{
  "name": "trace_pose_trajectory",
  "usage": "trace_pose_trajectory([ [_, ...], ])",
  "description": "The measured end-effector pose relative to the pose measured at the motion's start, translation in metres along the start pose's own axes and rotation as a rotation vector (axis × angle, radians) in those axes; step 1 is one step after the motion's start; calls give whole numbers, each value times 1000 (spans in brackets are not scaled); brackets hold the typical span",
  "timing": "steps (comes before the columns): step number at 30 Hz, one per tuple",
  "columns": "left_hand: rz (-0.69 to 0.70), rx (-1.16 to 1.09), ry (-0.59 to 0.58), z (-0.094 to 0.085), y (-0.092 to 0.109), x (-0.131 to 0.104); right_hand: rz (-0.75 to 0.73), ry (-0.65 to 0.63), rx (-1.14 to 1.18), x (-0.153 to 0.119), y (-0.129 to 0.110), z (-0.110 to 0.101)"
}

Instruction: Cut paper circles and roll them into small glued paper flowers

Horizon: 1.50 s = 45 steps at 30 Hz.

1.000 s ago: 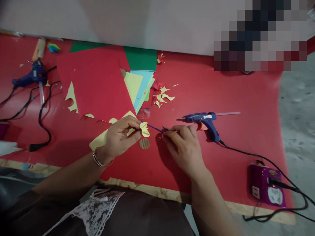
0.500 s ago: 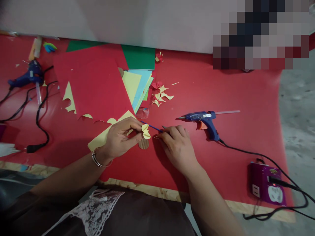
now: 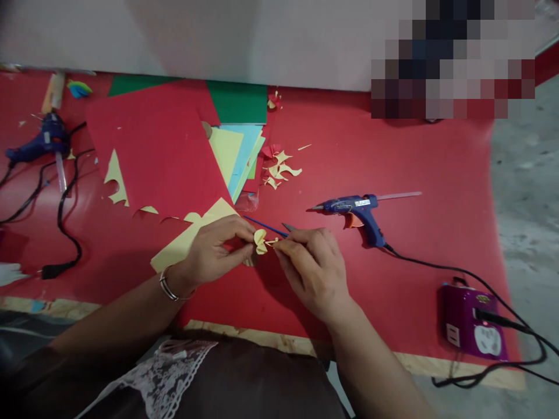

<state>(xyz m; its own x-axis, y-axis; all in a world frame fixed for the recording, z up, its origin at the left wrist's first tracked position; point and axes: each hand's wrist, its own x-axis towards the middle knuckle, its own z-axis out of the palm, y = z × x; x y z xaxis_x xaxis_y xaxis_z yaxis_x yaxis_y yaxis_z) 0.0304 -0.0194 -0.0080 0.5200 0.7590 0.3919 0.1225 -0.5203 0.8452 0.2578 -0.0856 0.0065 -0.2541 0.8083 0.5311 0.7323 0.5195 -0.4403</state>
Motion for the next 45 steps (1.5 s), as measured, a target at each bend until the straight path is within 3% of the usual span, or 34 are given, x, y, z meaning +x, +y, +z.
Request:
trace_pose_trajectory([
  [18, -56, 67, -67, 1, 6, 2, -53, -95, -20, 2, -2, 0],
  [45, -158, 71, -113, 2, 5, -2, -58, -96, -30, 1, -2, 1],
])
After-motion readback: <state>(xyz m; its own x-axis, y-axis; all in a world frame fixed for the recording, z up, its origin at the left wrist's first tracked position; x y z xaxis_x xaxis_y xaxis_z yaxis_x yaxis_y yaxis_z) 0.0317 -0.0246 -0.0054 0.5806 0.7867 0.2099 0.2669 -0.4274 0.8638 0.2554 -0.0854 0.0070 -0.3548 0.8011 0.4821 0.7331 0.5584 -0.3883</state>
